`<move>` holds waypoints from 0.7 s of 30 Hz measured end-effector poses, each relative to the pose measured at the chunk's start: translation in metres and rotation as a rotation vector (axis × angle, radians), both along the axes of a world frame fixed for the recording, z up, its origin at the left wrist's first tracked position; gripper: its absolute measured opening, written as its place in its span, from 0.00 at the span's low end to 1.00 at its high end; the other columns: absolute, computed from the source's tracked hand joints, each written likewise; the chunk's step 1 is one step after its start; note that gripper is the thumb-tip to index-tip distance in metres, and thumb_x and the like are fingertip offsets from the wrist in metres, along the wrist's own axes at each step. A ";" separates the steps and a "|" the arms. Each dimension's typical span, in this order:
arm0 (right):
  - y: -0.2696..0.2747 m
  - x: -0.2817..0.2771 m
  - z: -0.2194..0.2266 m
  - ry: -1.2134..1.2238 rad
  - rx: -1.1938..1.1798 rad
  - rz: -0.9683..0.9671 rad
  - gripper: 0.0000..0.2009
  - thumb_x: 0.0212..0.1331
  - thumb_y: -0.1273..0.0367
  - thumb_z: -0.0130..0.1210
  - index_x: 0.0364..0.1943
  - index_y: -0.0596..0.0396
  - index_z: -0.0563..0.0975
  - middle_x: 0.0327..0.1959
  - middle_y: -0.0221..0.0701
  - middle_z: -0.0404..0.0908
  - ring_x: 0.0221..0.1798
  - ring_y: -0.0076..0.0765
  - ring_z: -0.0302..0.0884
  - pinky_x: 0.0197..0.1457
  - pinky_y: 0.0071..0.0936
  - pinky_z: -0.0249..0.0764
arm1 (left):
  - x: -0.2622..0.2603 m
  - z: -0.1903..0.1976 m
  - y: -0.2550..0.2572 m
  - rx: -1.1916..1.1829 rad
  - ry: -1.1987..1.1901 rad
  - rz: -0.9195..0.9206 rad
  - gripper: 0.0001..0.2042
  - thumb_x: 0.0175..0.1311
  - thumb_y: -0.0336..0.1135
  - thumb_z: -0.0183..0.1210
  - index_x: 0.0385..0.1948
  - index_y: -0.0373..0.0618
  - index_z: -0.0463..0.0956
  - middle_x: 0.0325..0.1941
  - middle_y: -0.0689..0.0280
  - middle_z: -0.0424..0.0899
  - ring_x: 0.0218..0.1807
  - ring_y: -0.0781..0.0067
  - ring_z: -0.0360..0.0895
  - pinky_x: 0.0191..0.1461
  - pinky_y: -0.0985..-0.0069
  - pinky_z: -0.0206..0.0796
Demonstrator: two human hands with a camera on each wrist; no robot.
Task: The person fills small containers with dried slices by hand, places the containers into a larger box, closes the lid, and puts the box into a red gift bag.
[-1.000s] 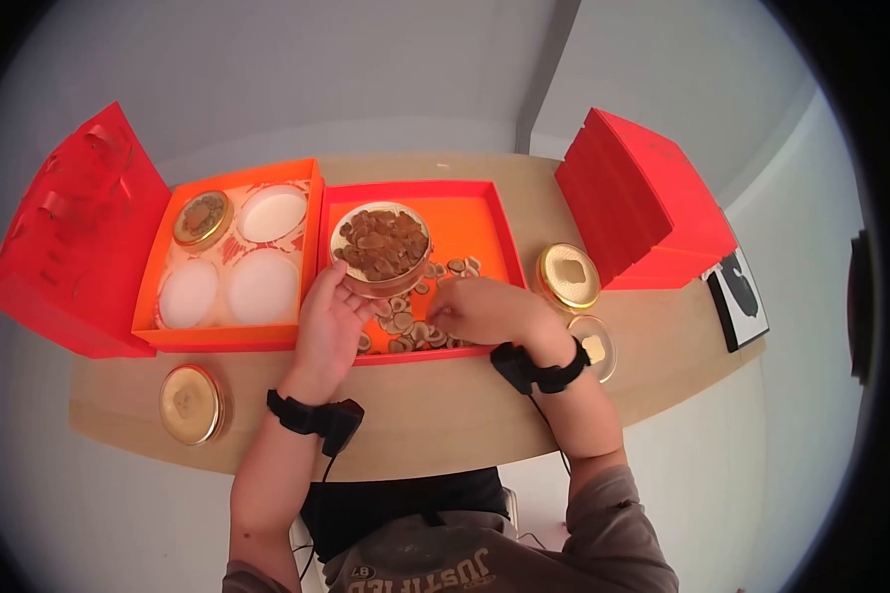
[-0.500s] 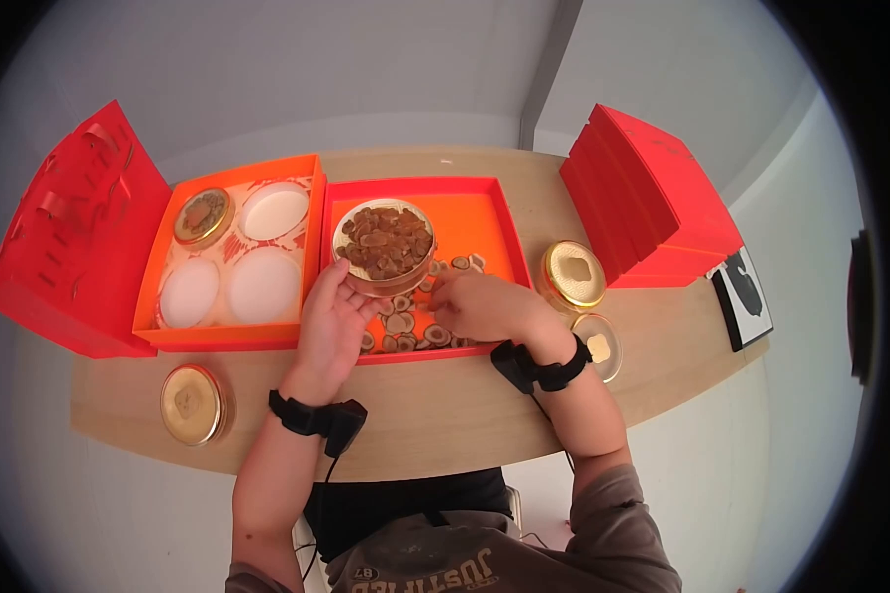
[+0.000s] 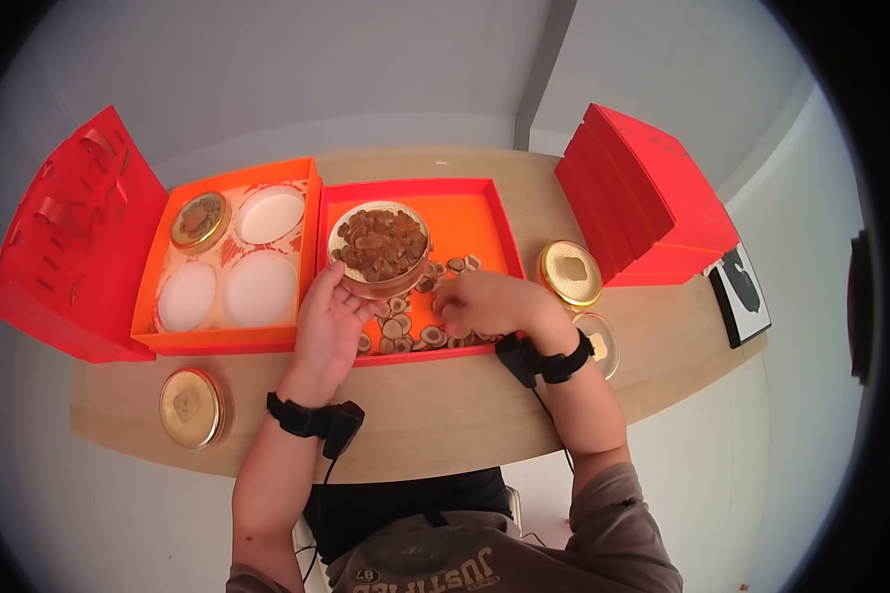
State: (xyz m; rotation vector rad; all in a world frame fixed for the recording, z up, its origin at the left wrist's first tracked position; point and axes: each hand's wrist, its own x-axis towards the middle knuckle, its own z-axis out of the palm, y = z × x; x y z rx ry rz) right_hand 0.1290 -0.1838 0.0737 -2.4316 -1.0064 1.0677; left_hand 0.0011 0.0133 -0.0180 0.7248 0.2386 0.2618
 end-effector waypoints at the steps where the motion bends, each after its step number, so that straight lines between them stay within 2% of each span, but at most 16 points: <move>1: 0.002 -0.004 0.000 0.057 -0.056 0.033 0.15 0.66 0.64 0.51 0.51 0.53 0.82 0.43 0.37 0.86 0.45 0.38 0.84 0.50 0.34 0.78 | 0.000 0.000 0.000 0.000 -0.004 -0.007 0.19 0.77 0.48 0.52 0.57 0.44 0.70 0.56 0.59 0.80 0.59 0.66 0.75 0.68 0.61 0.65; 2: 0.002 -0.006 -0.007 0.057 -0.056 0.030 0.15 0.66 0.64 0.51 0.51 0.53 0.82 0.43 0.37 0.86 0.45 0.38 0.84 0.50 0.34 0.78 | 0.000 0.001 0.000 0.001 -0.005 -0.010 0.19 0.77 0.48 0.52 0.57 0.44 0.70 0.56 0.59 0.80 0.59 0.66 0.75 0.68 0.61 0.65; 4: 0.000 -0.006 -0.024 -0.174 0.158 0.199 0.15 0.63 0.64 0.52 0.50 0.52 0.83 0.36 0.34 0.88 0.38 0.35 0.86 0.41 0.37 0.79 | 0.000 0.005 -0.002 0.005 0.009 0.005 0.20 0.77 0.48 0.52 0.58 0.43 0.70 0.56 0.59 0.80 0.60 0.65 0.75 0.68 0.61 0.65; 5: 0.000 -0.004 -0.023 -0.173 0.157 0.197 0.15 0.63 0.64 0.52 0.50 0.52 0.83 0.36 0.34 0.88 0.38 0.35 0.86 0.41 0.37 0.79 | 0.000 0.005 -0.003 0.004 0.009 0.002 0.20 0.77 0.48 0.52 0.58 0.43 0.70 0.56 0.59 0.80 0.60 0.65 0.75 0.68 0.61 0.65; 7: 0.001 -0.001 -0.016 -0.103 0.136 0.078 0.15 0.64 0.66 0.51 0.51 0.50 0.83 0.39 0.33 0.88 0.41 0.35 0.86 0.45 0.36 0.78 | 0.000 0.006 -0.003 0.012 0.010 0.012 0.21 0.77 0.49 0.52 0.59 0.43 0.70 0.57 0.58 0.80 0.61 0.64 0.75 0.69 0.60 0.64; 10: 0.003 -0.011 0.015 -0.033 0.040 0.078 0.14 0.68 0.66 0.48 0.51 0.52 0.82 0.37 0.33 0.87 0.42 0.33 0.85 0.47 0.32 0.77 | 0.001 -0.007 0.004 0.010 -0.001 -0.015 0.21 0.77 0.49 0.52 0.60 0.43 0.69 0.58 0.58 0.79 0.63 0.64 0.74 0.70 0.60 0.63; 11: 0.004 -0.009 0.005 -0.031 0.042 0.079 0.14 0.68 0.66 0.48 0.51 0.52 0.82 0.37 0.33 0.87 0.42 0.33 0.85 0.47 0.32 0.77 | 0.000 -0.005 0.004 0.012 0.001 -0.014 0.21 0.77 0.49 0.52 0.60 0.43 0.69 0.58 0.58 0.79 0.63 0.64 0.74 0.70 0.60 0.63; 13: 0.006 -0.005 -0.023 0.056 0.163 0.215 0.14 0.68 0.66 0.48 0.52 0.50 0.81 0.37 0.32 0.87 0.40 0.32 0.85 0.47 0.32 0.77 | 0.000 -0.001 0.001 0.010 0.003 0.001 0.21 0.77 0.49 0.52 0.59 0.43 0.70 0.59 0.58 0.79 0.63 0.64 0.74 0.70 0.60 0.63; 14: 0.005 -0.007 -0.022 0.056 0.166 0.210 0.14 0.68 0.66 0.48 0.52 0.50 0.81 0.37 0.32 0.87 0.40 0.32 0.85 0.47 0.32 0.77 | 0.000 0.001 0.000 0.013 0.005 -0.003 0.21 0.77 0.49 0.52 0.59 0.43 0.70 0.59 0.58 0.79 0.63 0.64 0.74 0.70 0.60 0.63; 16: 0.006 -0.013 -0.015 -0.173 0.185 0.219 0.14 0.69 0.67 0.47 0.54 0.48 0.80 0.36 0.30 0.87 0.41 0.31 0.85 0.49 0.31 0.77 | 0.000 0.002 -0.001 -0.001 -0.004 -0.002 0.20 0.77 0.49 0.52 0.59 0.44 0.70 0.59 0.58 0.79 0.62 0.64 0.74 0.70 0.61 0.64; 19: 0.009 -0.021 0.002 -0.163 0.051 0.104 0.15 0.69 0.66 0.47 0.55 0.46 0.80 0.41 0.31 0.87 0.45 0.33 0.85 0.54 0.33 0.76 | 0.000 0.003 -0.001 -0.001 -0.003 0.002 0.21 0.77 0.49 0.52 0.60 0.44 0.70 0.59 0.59 0.79 0.62 0.65 0.74 0.70 0.61 0.64; 20: 0.010 -0.020 -0.004 -0.163 0.052 0.104 0.15 0.69 0.66 0.47 0.55 0.46 0.80 0.41 0.31 0.87 0.45 0.33 0.85 0.54 0.33 0.76 | 0.000 0.005 -0.002 0.000 -0.003 0.002 0.21 0.77 0.49 0.52 0.60 0.44 0.70 0.59 0.59 0.79 0.62 0.65 0.74 0.70 0.61 0.64; 21: 0.010 -0.018 -0.015 -0.039 0.140 0.205 0.15 0.69 0.66 0.47 0.55 0.46 0.80 0.43 0.32 0.86 0.47 0.34 0.84 0.55 0.33 0.75 | 0.000 0.008 -0.004 -0.021 0.008 0.025 0.17 0.77 0.46 0.51 0.54 0.43 0.71 0.54 0.59 0.81 0.58 0.65 0.76 0.64 0.61 0.67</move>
